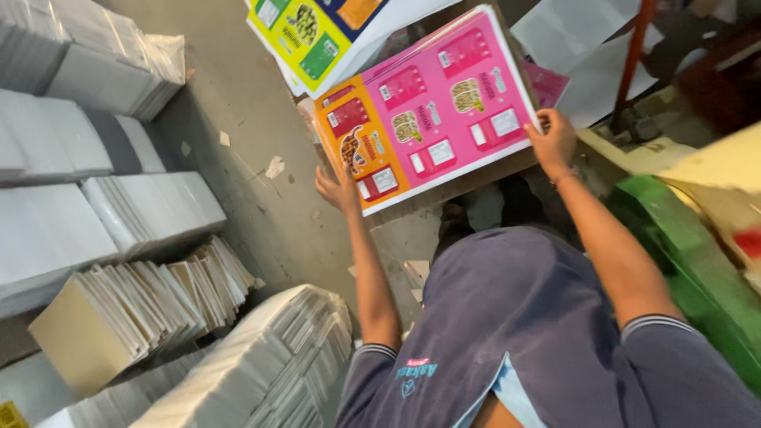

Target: The person repeatedly picks up printed sheets from a pile and places them onto a stack on a table. The person handles the sheets one at a time, aligning them before adding them to the growing stack.

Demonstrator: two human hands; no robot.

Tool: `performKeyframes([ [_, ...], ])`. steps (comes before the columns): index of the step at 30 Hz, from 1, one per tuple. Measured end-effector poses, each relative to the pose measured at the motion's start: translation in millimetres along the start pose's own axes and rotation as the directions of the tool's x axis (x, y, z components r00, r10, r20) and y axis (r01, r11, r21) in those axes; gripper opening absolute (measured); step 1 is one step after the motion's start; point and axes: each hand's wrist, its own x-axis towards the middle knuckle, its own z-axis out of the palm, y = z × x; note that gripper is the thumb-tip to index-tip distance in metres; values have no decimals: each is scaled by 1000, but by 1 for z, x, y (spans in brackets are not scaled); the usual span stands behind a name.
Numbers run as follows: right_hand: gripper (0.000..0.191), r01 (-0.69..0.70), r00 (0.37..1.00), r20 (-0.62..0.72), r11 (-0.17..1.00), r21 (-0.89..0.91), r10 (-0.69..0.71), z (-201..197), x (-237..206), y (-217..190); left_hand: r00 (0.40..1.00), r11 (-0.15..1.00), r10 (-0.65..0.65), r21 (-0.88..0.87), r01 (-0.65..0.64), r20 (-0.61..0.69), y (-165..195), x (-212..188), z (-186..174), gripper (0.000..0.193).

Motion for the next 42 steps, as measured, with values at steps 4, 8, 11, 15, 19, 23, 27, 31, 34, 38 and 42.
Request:
performKeyframes([
  [4, 56, 226, 963, -86, 941, -251, -255, 3, 0, -25, 941, 825, -337, -471, 311, 32, -11, -79, -20, 86],
  [8, 67, 481, 877, 33, 875, -53, -480, 71, 56, -104, 330, -129, -626, -511, 850, 706, 0, -143, -9, 78],
  [11, 80, 544, 817, 324, 824, -156, -478, 155, 116, -167, 239, -404, -367, -386, 830, 899, 12, -138, 15, 86],
  [15, 84, 625, 697, 614, 734, -268, -369, 225, 148, -216, 128, -556, -285, -273, 785, 950, 24, -109, 31, 113],
  [19, 100, 675, 666, 672, 646, -357, -325, 235, 129, -222, 157, -622, -132, -206, 755, 979, 26, -98, 28, 128],
  [23, 90, 685, 719, 338, 702, -198, -607, 210, 113, -208, 131, -607, -208, -232, 760, 969, 25, -101, 20, 133],
  [27, 77, 513, 789, 328, 851, 114, -520, 132, 98, -177, 100, -523, -409, -323, 789, 907, 33, -108, 24, 132],
  [31, 61, 188, 820, 503, 958, 216, -274, -36, 20, -152, 122, -120, -492, -206, 971, 862, 54, -152, 37, 128],
  [34, 57, 156, 793, 477, 883, 442, -379, -196, -73, -142, 80, 245, -281, -10, 970, 956, 82, -210, 46, 106],
  [38, 55, 257, 955, 42, 891, 373, -293, -367, -146, -71, -89, 815, 288, -196, 545, 953, 130, -258, 61, 67],
  [42, 54, -211, 653, -730, 974, 80, 202, -440, -103, 101, -140, 910, 412, -399, 115, 900, 207, -288, 104, 61],
])
